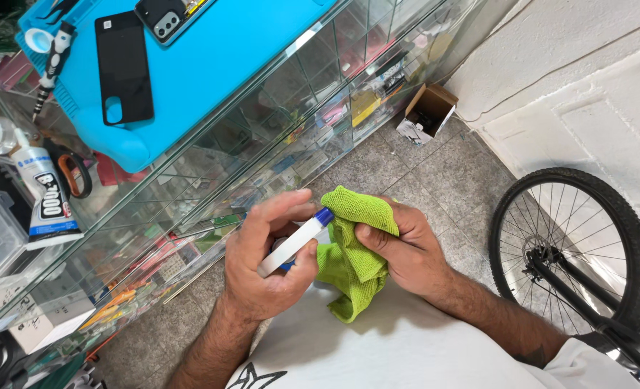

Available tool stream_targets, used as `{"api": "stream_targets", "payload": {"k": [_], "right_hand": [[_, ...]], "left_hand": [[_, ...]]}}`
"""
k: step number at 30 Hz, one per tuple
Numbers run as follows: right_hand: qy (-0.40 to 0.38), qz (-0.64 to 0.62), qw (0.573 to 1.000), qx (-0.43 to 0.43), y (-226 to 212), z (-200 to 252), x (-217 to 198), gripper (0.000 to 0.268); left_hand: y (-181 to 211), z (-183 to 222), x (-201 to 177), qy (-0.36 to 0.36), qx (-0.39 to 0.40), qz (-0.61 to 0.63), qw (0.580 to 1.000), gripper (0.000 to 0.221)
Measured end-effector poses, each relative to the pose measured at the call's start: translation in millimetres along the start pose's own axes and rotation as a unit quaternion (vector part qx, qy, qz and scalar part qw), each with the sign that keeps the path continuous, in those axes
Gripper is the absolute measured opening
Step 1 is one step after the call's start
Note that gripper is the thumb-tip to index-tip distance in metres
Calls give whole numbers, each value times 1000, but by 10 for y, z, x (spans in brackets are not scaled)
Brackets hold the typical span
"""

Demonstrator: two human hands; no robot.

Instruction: The person applies adhesive from a tube to the internal frame of a smartphone, wipes the camera lens area with a cloth, and then aligns and presses a replacement back cover onto the device.

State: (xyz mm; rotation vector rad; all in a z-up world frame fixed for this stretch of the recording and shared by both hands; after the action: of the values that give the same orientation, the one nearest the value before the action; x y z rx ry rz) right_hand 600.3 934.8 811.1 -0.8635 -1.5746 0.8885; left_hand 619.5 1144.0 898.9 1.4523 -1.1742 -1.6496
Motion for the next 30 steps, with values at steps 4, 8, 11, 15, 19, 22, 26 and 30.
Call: {"api": "stream_targets", "payload": {"k": [4,8,11,15,19,22,26,30], "right_hand": [[17,-21,1000,0,31,-30,-27,31],[14,-1,1000,-8,-13,-56,-59,34],[42,-11,999,12,20,-23,-144,33],[84,-70,994,25,58,44,-258,34],[81,-31,996,7,-6,89,-379,35],[114,-89,989,20,17,173,-484,33],[178,-202,963,22,136,282,-688,27],[120,-159,980,-23,12,375,-928,24]], "left_hand": [[-5,-98,22,3,-30,3,1000,62],[-104,-139,95,8,-34,29,999,57],[10,-230,124,9,9,-16,1000,58],[8,-281,242,-24,25,-11,999,59],[-14,-323,378,-16,27,-4,1000,58],[39,-333,497,-30,62,-9,998,55],[171,-413,690,-32,91,-60,994,55],[98,-571,958,-95,39,-79,992,62]]}}
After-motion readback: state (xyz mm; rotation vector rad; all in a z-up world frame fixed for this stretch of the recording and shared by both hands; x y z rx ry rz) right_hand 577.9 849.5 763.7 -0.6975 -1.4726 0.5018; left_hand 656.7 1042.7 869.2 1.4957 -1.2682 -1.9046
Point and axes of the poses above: each hand's wrist, its own z-axis away from the middle knuckle, its own x-axis out of the palm, y = z × x, the point moved 3 cm from there along -z, towards the middle knuckle, and after that the axes turned 12 degrees about -x, right-handed, at the moved point
